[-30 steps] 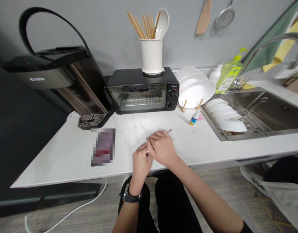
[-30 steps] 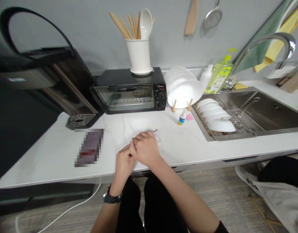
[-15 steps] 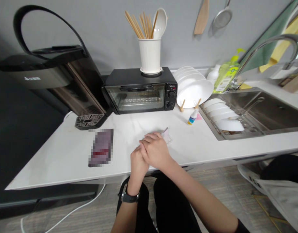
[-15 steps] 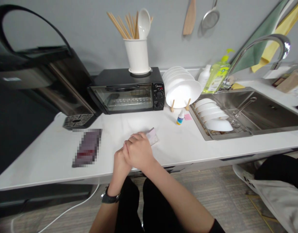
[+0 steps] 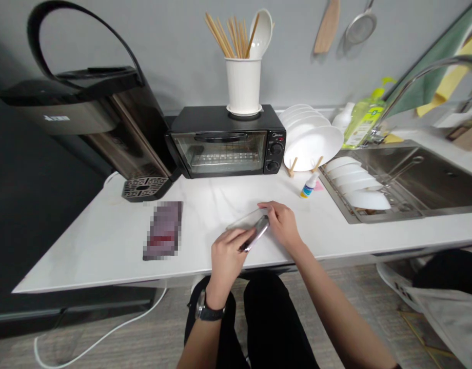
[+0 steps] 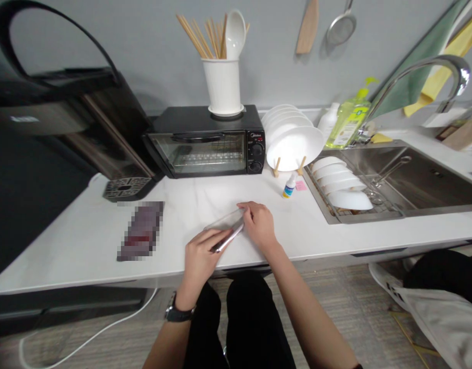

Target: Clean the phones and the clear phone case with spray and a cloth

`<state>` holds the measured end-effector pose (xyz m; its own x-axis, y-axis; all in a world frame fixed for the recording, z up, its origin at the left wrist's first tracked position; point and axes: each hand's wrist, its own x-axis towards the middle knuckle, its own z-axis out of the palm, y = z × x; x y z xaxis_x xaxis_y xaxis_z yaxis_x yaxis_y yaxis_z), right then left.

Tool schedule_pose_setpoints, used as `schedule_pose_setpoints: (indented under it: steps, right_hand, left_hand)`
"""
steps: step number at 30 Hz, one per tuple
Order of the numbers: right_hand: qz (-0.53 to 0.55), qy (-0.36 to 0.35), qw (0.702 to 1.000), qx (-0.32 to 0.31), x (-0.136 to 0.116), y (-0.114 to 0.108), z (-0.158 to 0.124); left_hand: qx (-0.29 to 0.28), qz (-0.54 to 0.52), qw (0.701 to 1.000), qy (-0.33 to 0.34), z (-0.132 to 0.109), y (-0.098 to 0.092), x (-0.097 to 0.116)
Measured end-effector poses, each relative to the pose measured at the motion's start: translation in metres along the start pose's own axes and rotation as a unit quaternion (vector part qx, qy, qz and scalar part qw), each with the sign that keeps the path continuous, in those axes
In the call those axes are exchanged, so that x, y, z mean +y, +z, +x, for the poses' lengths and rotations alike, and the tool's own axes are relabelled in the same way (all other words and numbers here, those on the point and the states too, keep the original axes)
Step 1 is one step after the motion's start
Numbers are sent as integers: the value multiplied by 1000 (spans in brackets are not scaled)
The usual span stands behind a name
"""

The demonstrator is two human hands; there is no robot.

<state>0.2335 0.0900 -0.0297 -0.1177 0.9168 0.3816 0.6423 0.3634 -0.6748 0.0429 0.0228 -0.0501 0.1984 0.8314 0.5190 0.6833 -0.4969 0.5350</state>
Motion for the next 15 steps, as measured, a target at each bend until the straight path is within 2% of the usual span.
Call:
schedule_pose_setpoints:
  steps: [4,9,15]
  right_hand:
    - [52,38,998,19,5,0,-16]
    - [64,19,997,41,1,2,-19]
    - [25,-11,999,45,-7,5,-27]
  left_hand:
    - [-10,29,999,27,-3,2,2]
    - [-19,25,1000,1,-1,1,6]
    - [-20,13,1000,-6,0,-2,9]
